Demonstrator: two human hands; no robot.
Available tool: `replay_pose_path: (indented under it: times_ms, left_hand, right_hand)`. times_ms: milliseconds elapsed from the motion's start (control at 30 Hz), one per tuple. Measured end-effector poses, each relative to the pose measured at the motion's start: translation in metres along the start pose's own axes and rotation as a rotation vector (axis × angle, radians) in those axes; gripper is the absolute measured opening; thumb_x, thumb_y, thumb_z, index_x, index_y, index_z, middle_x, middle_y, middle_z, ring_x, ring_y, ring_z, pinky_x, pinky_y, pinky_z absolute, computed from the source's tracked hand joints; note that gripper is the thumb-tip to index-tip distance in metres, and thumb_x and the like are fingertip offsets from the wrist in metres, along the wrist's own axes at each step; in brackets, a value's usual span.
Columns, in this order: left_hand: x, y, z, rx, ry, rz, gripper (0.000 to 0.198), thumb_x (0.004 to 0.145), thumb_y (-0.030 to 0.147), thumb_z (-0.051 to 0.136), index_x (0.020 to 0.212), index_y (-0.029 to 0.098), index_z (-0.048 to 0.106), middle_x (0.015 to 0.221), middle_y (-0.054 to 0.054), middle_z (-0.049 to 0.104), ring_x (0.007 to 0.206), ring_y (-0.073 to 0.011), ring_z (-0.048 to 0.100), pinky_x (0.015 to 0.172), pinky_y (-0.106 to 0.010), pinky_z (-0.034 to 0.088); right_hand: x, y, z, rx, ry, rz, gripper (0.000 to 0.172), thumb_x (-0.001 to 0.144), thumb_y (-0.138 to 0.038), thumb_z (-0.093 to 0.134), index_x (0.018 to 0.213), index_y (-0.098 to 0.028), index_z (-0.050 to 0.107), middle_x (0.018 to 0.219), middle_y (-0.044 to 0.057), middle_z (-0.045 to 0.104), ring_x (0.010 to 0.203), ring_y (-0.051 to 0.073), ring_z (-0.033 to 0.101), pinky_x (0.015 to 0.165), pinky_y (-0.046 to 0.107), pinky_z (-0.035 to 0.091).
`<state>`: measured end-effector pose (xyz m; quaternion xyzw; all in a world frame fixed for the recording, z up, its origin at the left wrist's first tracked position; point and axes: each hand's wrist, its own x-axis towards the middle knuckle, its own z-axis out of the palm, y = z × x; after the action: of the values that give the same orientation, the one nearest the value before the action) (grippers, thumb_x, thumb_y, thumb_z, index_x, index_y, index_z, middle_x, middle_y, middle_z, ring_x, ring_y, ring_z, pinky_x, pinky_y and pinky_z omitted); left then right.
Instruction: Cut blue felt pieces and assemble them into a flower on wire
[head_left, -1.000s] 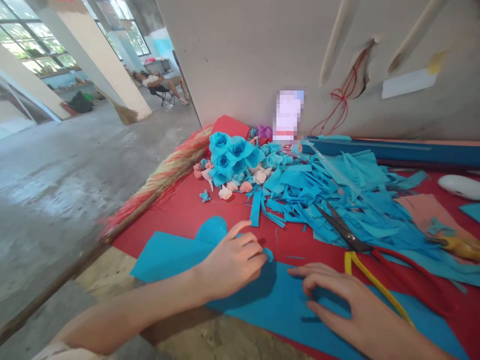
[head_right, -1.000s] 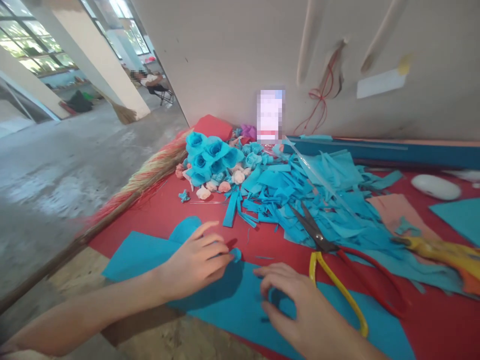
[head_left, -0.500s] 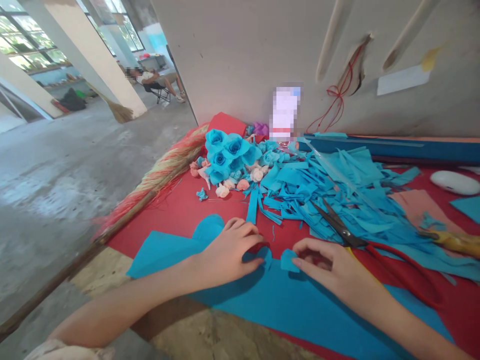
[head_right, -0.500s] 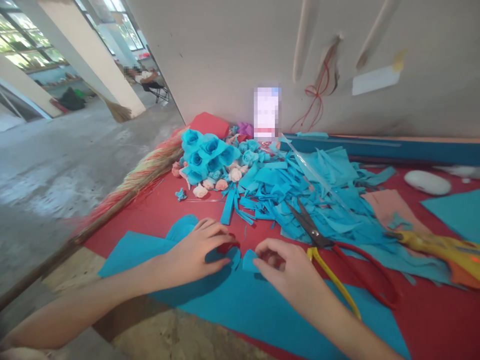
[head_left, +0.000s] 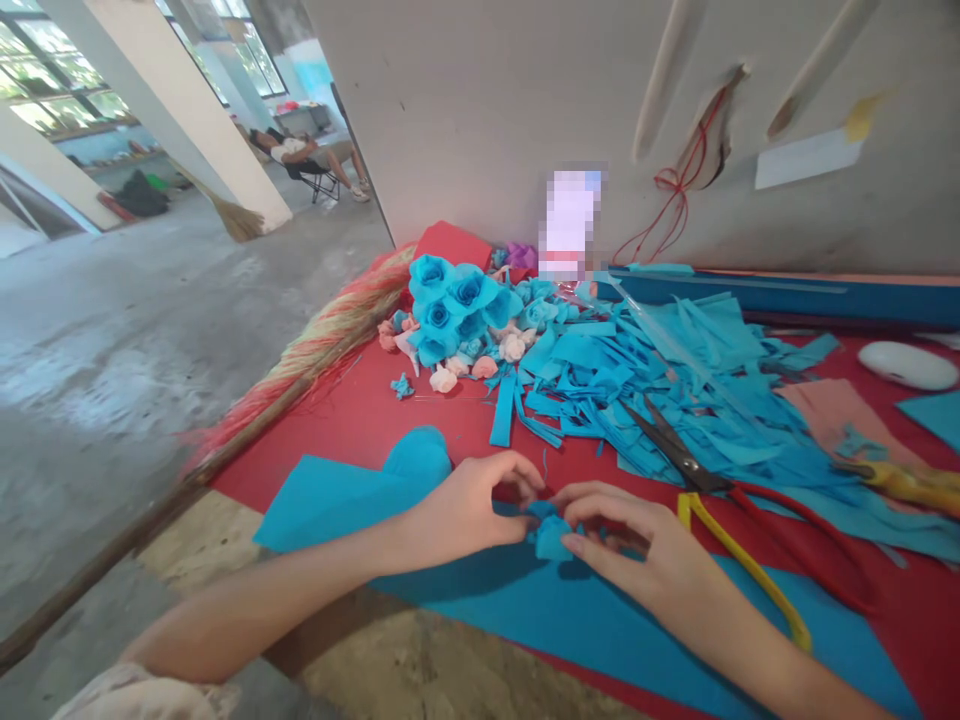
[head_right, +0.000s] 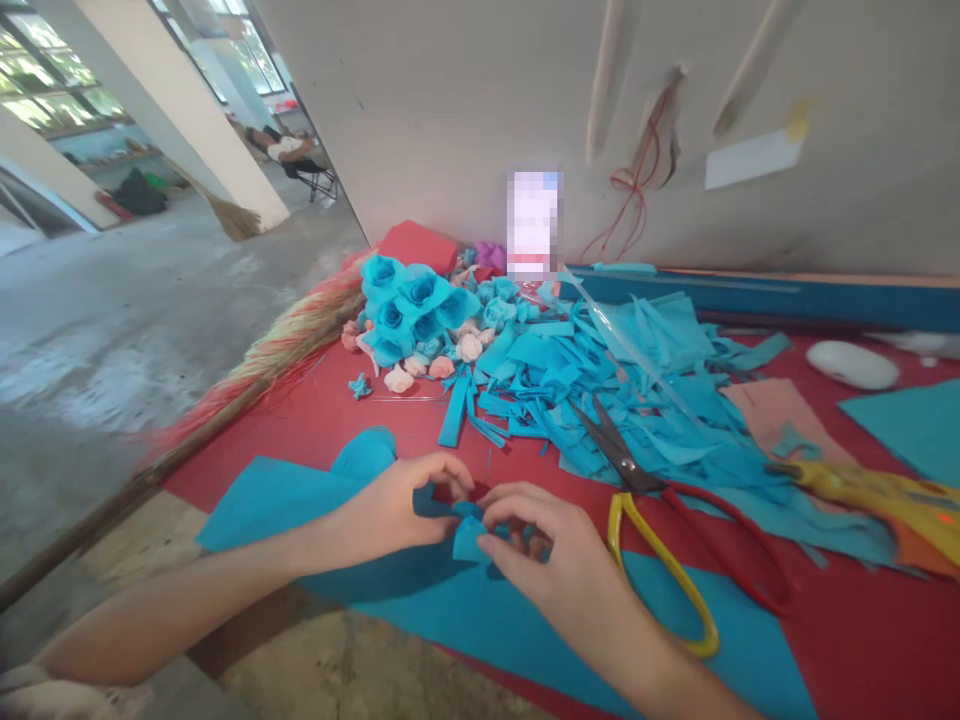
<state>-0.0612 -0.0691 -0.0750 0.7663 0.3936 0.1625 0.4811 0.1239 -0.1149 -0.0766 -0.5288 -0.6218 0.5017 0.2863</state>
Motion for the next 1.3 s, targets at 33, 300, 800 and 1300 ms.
replay_pose_path:
  times_ms: [33,300,800,1300]
  left_hand:
    - [0.0,0.0,0.0,-0.057,-0.01,-0.02,0.025,0.067,0.011,0.057,0.091,0.016,0.051,0.086,-0.003,0.061,0.079,-0.013,0.058,0.067,-0.024,0.047]
    - [-0.001,0.0,0.008,-0.367,-0.052,-0.093,0.04,0.058,0.006,0.058,0.096,0.016,0.05,0.075,0.001,0.057,0.07,-0.0112,0.055,0.066,-0.025,0.046]
    - [-0.003,0.01,0.01,-0.701,-0.21,-0.148,0.019,0.07,0.019,0.062,0.088,0.012,0.063,0.086,-0.008,0.07,0.085,-0.0218,0.066,0.081,-0.033,0.05]
    - [-0.009,0.017,0.015,-0.54,-0.075,-0.169,0.02,0.073,0.025,0.062,0.082,0.008,0.066,0.087,-0.01,0.071,0.085,-0.0216,0.066,0.07,-0.022,0.052]
  right_hand:
    - [0.0,-0.001,0.0,0.002,0.004,-0.006,0.017,0.072,-0.033,0.051,0.07,-0.018,0.057,0.097,0.007,0.06,0.083,0.021,0.058,0.062,0.027,0.047]
    - [-0.003,-0.005,0.001,0.046,0.01,0.023,0.013,0.071,-0.03,0.051,0.068,-0.017,0.055,0.073,0.003,0.057,0.068,0.017,0.054,0.059,0.025,0.044]
    - [-0.002,0.001,0.003,0.347,0.187,0.037,0.014,0.066,-0.027,0.062,0.06,-0.017,0.053,0.071,-0.003,0.055,0.043,0.005,0.05,0.04,0.015,0.042]
    - [-0.003,-0.005,0.007,0.32,0.269,-0.031,0.019,0.064,-0.028,0.061,0.052,-0.018,0.05,0.069,0.002,0.055,0.044,0.009,0.051,0.039,0.02,0.046]
